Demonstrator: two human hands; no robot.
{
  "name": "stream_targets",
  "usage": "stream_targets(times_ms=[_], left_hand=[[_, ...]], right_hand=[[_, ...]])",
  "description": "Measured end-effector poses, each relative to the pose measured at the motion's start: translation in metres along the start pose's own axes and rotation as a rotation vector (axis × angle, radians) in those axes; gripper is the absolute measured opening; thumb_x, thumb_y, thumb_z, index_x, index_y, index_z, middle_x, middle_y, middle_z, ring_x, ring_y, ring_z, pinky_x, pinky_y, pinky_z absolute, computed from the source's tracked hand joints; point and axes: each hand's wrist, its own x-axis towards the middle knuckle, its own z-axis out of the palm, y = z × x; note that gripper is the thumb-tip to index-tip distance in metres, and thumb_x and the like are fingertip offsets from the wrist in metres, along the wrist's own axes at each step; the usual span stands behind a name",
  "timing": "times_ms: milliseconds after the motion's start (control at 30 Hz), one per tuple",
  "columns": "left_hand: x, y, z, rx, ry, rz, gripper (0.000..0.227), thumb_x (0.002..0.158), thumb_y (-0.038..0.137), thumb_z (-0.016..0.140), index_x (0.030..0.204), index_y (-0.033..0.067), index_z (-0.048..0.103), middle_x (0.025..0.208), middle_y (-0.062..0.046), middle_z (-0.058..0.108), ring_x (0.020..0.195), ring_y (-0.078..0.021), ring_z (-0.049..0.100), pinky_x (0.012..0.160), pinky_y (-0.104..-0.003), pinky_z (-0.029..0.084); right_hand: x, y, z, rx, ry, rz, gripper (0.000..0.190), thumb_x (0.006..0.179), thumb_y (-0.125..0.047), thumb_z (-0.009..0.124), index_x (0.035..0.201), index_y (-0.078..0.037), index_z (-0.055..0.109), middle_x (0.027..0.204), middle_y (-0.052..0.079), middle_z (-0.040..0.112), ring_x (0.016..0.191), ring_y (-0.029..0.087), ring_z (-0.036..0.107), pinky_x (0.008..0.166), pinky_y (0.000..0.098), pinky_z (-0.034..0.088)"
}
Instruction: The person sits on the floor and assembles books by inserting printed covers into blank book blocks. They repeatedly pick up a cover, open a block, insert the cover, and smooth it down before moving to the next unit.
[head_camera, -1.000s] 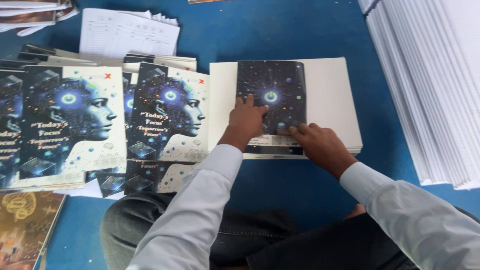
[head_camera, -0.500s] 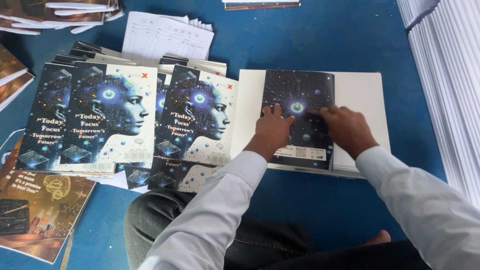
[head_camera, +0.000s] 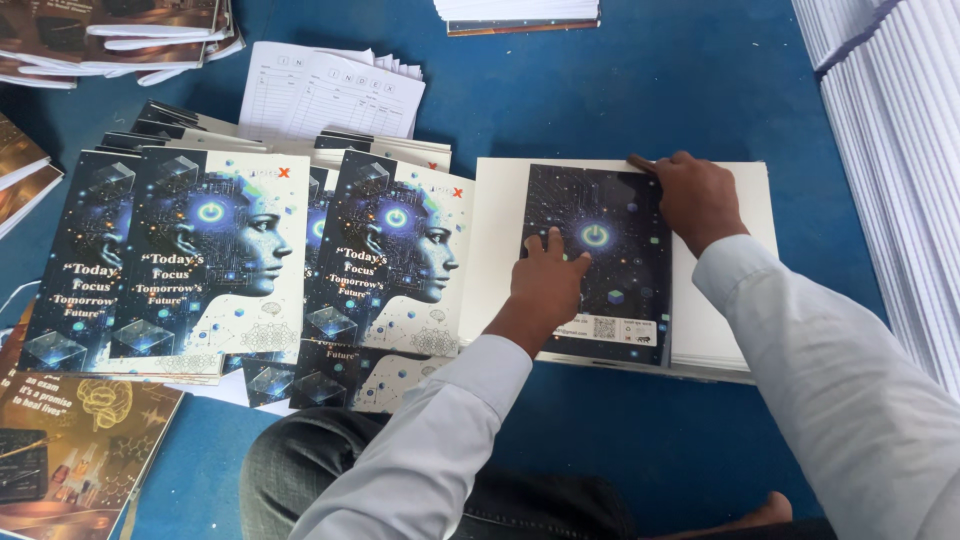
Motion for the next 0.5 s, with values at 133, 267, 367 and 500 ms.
stream_targets(times_ms=[133,267,367,500], left_hand=[[-0.002,0.000,0.002,-0.030,0.016,0.002,0.060,0.092,0.022,0.067,0.149,0.0321,0.049,0.165,-0.022,0.021,0.146,-0.0492,0.027,0.103,-0.048,0.050],[0.001,0.001,0.007,-0.029,0.017,-0.010,0.059,0.093,0.020,0.066,0.149,0.0326,0.049,0.165,-0.022,0.020,0.145,-0.0491,0.029,0.102,-0.048,0.051],[0.003,-0.002,0.007,-0.032,0.043,-0.013,0.060,0.093,0.016,0.065,0.149,0.0330,0.050,0.165,-0.023,0.020,0.144,-0.0492,0.030,0.101,-0.047,0.052],[0.001,-0.001,0.007,-0.046,0.052,-0.015,0.064,0.090,0.012,0.067,0.148,0.0339,0.050,0.165,-0.023,0.020,0.144,-0.0489,0.030,0.102,-0.048,0.050]], right_hand=[[0.020,0.003,0.008,-0.070,-0.045,0.052,0.022,0.093,-0.007,0.065,0.109,-0.012,0.079,0.102,0.010,0.073,0.084,0.030,0.072,0.074,0.0430,0.058],[0.020,0.003,0.005,-0.082,-0.095,0.069,0.022,0.097,-0.009,0.065,0.112,-0.015,0.079,0.100,0.009,0.074,0.083,0.028,0.073,0.074,0.0413,0.058],[0.009,-0.006,-0.009,-0.082,-0.092,0.052,0.028,0.096,-0.008,0.064,0.117,-0.019,0.078,0.104,0.009,0.074,0.084,0.027,0.073,0.073,0.0405,0.059],[-0.030,-0.024,-0.038,-0.029,-0.150,0.016,0.045,0.091,-0.006,0.063,0.128,-0.030,0.074,0.104,0.009,0.074,0.084,0.028,0.073,0.074,0.0415,0.058]])
